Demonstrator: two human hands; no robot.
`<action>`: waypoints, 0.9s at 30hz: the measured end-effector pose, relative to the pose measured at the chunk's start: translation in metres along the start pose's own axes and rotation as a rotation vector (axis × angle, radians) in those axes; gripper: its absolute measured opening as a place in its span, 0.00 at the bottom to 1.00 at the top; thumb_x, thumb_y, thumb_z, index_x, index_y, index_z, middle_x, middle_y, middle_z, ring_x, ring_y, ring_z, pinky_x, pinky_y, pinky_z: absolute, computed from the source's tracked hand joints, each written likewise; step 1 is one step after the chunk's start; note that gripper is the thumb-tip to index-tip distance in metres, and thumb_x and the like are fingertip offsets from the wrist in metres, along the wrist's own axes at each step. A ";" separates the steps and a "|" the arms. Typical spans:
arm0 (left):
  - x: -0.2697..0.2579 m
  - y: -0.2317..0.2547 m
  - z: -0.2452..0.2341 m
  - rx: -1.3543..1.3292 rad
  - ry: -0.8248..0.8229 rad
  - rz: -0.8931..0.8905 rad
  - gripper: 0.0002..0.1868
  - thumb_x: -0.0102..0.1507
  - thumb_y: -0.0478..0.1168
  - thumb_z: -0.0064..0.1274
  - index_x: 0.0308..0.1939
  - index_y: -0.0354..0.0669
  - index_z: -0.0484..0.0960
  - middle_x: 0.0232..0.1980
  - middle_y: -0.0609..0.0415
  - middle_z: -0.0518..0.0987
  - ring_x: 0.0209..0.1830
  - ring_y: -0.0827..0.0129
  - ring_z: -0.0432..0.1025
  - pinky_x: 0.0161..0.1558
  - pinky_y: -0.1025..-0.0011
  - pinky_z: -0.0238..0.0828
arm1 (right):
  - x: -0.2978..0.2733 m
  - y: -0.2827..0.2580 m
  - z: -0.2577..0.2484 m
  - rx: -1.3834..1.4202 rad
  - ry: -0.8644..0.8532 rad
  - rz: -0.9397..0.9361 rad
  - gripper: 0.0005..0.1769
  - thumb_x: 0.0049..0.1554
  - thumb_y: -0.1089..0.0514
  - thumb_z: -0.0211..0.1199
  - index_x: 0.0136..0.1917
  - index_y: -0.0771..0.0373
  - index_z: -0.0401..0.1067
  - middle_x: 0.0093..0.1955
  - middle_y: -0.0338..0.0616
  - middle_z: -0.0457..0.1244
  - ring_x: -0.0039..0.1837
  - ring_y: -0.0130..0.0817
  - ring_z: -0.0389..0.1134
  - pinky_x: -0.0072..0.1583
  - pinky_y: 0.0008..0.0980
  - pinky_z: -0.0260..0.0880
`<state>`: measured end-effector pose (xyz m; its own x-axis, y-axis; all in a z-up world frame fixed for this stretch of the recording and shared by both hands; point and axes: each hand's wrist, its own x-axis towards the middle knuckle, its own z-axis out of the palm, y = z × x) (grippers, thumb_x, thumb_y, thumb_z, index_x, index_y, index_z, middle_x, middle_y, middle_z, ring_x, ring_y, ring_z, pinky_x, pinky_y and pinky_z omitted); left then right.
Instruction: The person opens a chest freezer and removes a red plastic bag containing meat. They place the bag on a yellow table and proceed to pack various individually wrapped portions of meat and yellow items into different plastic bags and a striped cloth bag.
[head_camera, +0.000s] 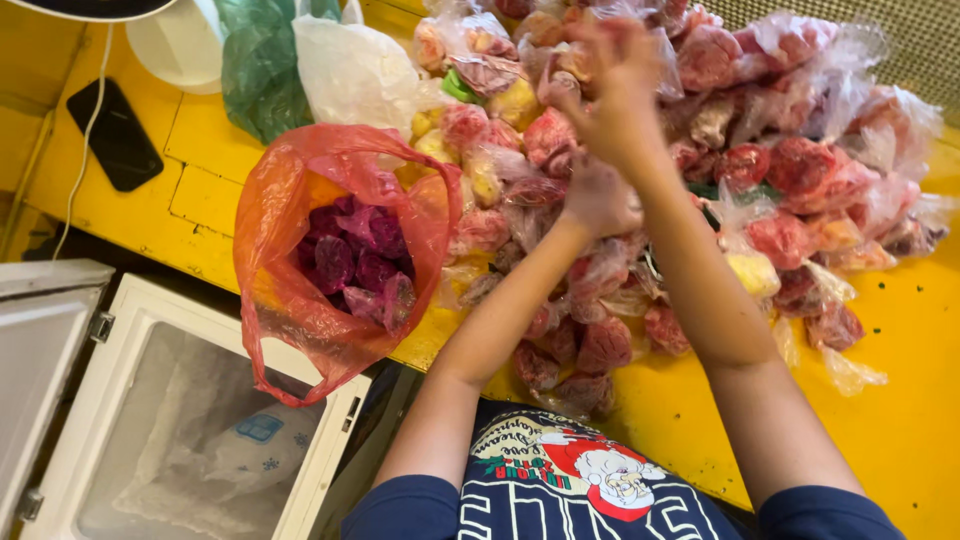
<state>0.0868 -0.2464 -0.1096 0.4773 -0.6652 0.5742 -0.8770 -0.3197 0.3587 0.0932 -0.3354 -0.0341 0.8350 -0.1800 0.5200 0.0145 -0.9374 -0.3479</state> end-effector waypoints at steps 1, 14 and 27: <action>-0.008 -0.006 0.000 -0.046 -0.105 -0.077 0.52 0.43 0.66 0.60 0.65 0.41 0.69 0.66 0.34 0.72 0.68 0.39 0.62 0.65 0.37 0.53 | 0.008 -0.008 0.020 0.029 -0.067 -0.087 0.29 0.60 0.59 0.68 0.73 0.55 0.66 0.75 0.53 0.52 0.76 0.54 0.55 0.75 0.55 0.55; -0.070 -0.169 0.024 -0.134 0.322 -0.566 0.26 0.61 0.47 0.62 0.61 0.44 0.76 0.79 0.26 0.41 0.78 0.26 0.41 0.75 0.38 0.38 | 0.044 0.049 0.169 -0.160 -0.190 0.216 0.24 0.59 0.54 0.65 0.69 0.43 0.72 0.78 0.64 0.46 0.78 0.66 0.44 0.71 0.67 0.43; -0.068 -0.142 0.001 -0.415 0.366 -0.535 0.31 0.63 0.36 0.57 0.70 0.46 0.66 0.76 0.41 0.61 0.79 0.45 0.57 0.78 0.50 0.52 | 0.055 0.005 0.201 -0.145 -0.095 0.104 0.24 0.55 0.47 0.68 0.62 0.55 0.73 0.60 0.51 0.63 0.64 0.51 0.58 0.63 0.54 0.55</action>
<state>0.1788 -0.1569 -0.2005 0.8821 -0.2025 0.4254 -0.4632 -0.2081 0.8615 0.2499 -0.2900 -0.1634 0.8761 -0.2559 0.4085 -0.1486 -0.9496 -0.2761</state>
